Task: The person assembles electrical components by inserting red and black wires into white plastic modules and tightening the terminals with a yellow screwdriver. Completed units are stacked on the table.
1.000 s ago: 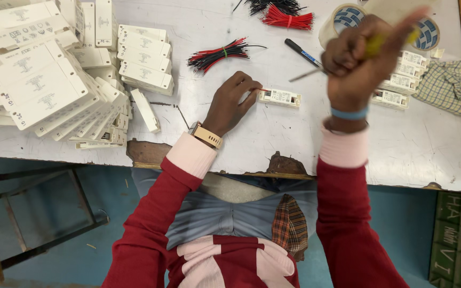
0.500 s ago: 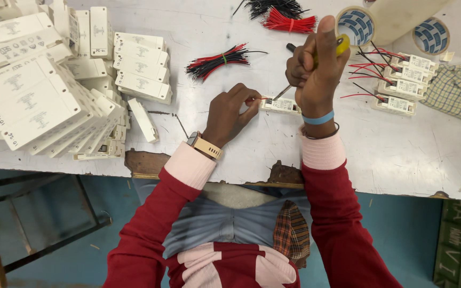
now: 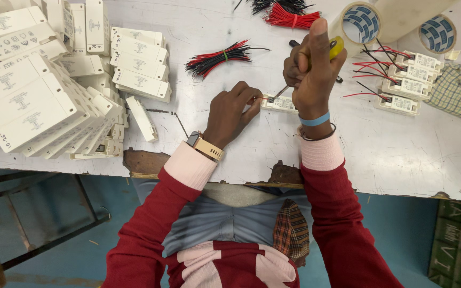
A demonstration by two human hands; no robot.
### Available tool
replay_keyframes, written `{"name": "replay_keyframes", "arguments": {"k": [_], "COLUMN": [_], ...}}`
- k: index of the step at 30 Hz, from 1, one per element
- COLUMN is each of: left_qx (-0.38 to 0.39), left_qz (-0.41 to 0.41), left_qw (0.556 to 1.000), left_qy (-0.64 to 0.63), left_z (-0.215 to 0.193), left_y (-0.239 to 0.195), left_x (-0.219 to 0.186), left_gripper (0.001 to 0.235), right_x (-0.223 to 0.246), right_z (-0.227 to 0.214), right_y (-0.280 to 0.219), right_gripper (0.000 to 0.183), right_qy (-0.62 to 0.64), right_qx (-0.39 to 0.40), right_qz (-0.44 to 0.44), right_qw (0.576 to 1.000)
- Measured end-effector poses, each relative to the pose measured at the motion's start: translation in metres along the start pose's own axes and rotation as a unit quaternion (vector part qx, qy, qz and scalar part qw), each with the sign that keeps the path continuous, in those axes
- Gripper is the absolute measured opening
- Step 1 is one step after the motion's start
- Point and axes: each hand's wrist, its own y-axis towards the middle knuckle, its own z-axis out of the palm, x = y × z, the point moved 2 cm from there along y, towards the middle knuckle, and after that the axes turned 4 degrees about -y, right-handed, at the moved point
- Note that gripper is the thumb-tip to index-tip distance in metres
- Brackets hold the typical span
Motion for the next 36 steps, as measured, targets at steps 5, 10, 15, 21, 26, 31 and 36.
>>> {"name": "replay_keyframes", "arguments": {"k": [5, 10, 15, 21, 26, 31, 36], "left_qx": [0.007, 0.008, 0.01, 0.007, 0.008, 0.008, -0.005], "left_qz": [-0.009, -0.006, 0.001, 0.028, 0.044, 0.041, 0.033], "left_qw": [1.0, 1.0, 1.0, 0.999, 0.997, 0.999, 0.999], "left_qy": [0.006, 0.009, 0.009, 0.028, 0.06, 0.014, 0.017], "left_z": [0.0, 0.0, 0.001, 0.005, 0.013, 0.005, -0.005], "left_y": [0.0, 0.0, 0.0, 0.006, 0.006, 0.008, 0.008], "left_x": [-0.001, -0.001, 0.0, -0.005, -0.005, -0.008, -0.014], "left_gripper": [0.009, 0.01, 0.009, 0.008, 0.008, 0.006, 0.008], "right_x": [-0.004, -0.008, -0.024, -0.022, -0.01, -0.012, -0.003], "right_z": [0.001, -0.001, 0.002, 0.001, -0.004, -0.008, -0.04], "right_y": [0.0, -0.001, 0.001, 0.012, 0.012, 0.009, 0.006], "right_gripper": [0.062, 0.061, 0.06, 0.057, 0.055, 0.055, 0.056], "right_qy": [0.003, 0.004, 0.005, 0.015, 0.033, 0.018, 0.119], "right_qx": [0.002, 0.001, 0.012, 0.003, 0.024, 0.031, 0.036], "right_qz": [0.002, 0.01, 0.032, 0.045, 0.021, 0.021, 0.0], "right_qw": [1.0, 1.0, 0.999, 0.999, 0.999, 0.999, 0.992]}}
